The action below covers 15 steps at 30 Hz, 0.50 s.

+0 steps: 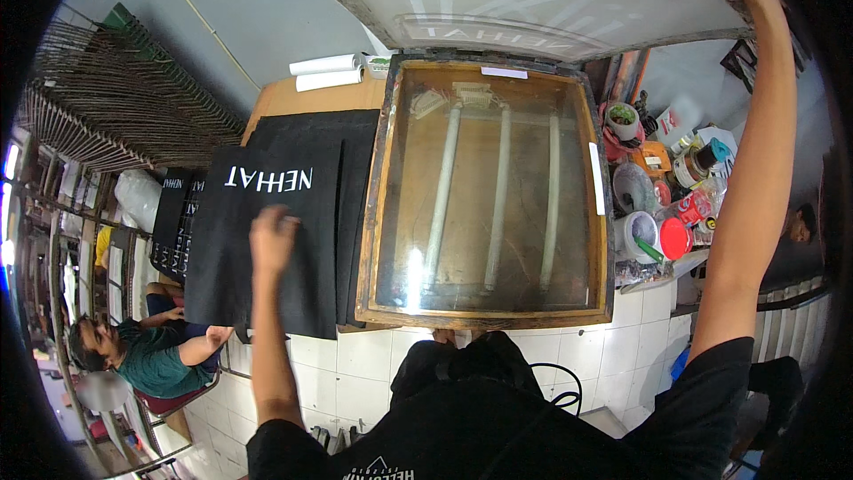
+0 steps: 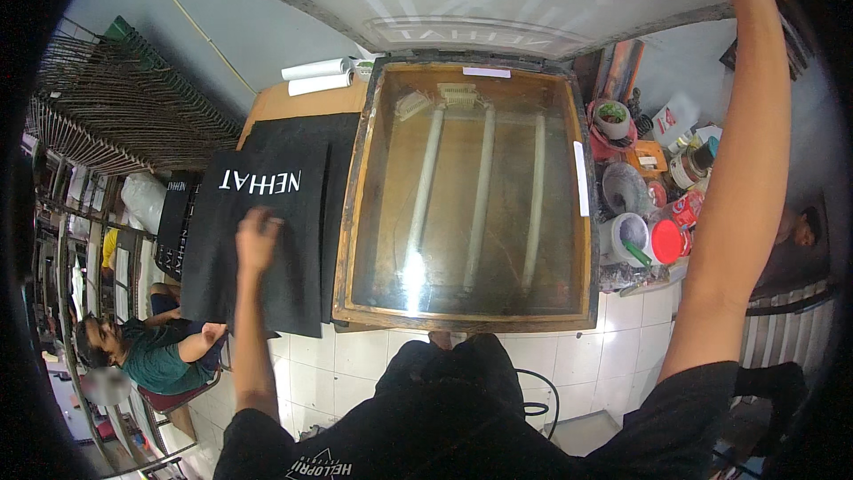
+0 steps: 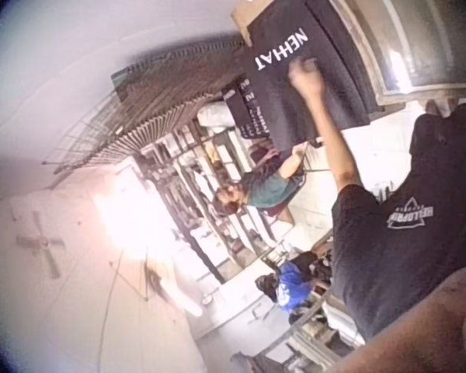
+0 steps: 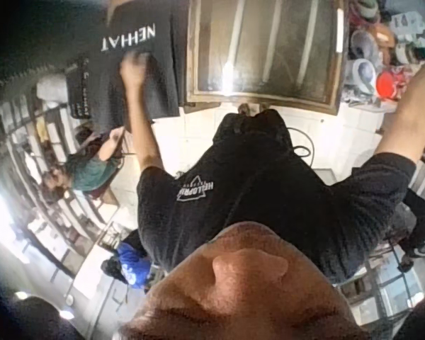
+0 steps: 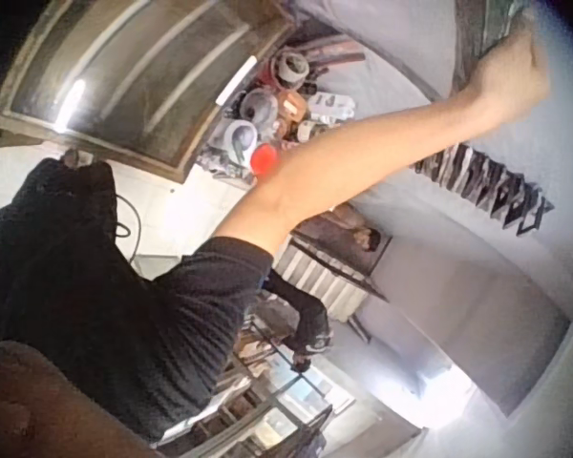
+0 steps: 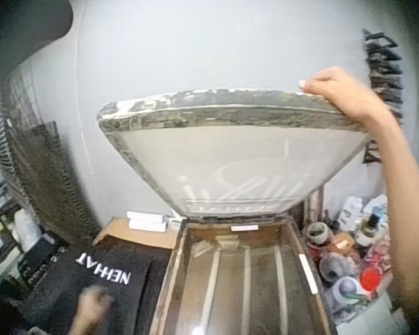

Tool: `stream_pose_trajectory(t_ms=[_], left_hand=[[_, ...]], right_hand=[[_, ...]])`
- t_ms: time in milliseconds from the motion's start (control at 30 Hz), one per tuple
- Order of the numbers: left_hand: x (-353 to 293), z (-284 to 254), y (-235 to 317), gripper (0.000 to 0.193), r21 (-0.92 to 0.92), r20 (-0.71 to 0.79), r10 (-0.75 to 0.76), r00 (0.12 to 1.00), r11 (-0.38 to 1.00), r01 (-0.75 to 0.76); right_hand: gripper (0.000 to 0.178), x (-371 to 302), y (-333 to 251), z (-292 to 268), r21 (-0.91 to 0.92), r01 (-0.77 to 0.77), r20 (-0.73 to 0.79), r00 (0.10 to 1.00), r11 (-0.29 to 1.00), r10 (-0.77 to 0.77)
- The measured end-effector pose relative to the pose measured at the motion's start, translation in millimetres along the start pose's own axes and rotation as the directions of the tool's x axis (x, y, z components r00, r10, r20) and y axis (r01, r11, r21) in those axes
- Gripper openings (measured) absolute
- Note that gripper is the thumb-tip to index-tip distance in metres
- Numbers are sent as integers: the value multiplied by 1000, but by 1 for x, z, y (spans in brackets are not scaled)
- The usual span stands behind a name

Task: The person performs screen printing on black bags, using a squeegee to spread white ink through a screen, lifting the screen after each print, and moving the finished bags onto a stack.

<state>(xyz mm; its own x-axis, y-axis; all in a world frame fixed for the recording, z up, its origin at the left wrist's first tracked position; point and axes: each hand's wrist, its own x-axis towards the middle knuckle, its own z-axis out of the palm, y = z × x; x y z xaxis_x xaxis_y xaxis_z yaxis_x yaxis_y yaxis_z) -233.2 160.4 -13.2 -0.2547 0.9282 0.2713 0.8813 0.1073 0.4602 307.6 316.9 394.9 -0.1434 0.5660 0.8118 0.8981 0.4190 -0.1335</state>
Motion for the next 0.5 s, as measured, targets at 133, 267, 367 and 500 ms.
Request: stream_pose_trajectory(t_ms=[133,267,367,500], left_hand=[[-56,100,5,58,333,334,41,942,929,-159],[-61,119,-6,45,178,223,-46,974,984,5],[-60,111,-9,32,153,155,-57,986,988,33],[-44,54,-24,24,-83,10,-119,993,989,119]], right_hand=[[52,5,-10,-1,46,-58,58,997,997,55],[52,12,-5,-4,34,-86,80,993,996,83],[52,16,-1,-4,40,-77,77,994,996,74],[52,18,4,7,99,-74,84,994,992,65]])
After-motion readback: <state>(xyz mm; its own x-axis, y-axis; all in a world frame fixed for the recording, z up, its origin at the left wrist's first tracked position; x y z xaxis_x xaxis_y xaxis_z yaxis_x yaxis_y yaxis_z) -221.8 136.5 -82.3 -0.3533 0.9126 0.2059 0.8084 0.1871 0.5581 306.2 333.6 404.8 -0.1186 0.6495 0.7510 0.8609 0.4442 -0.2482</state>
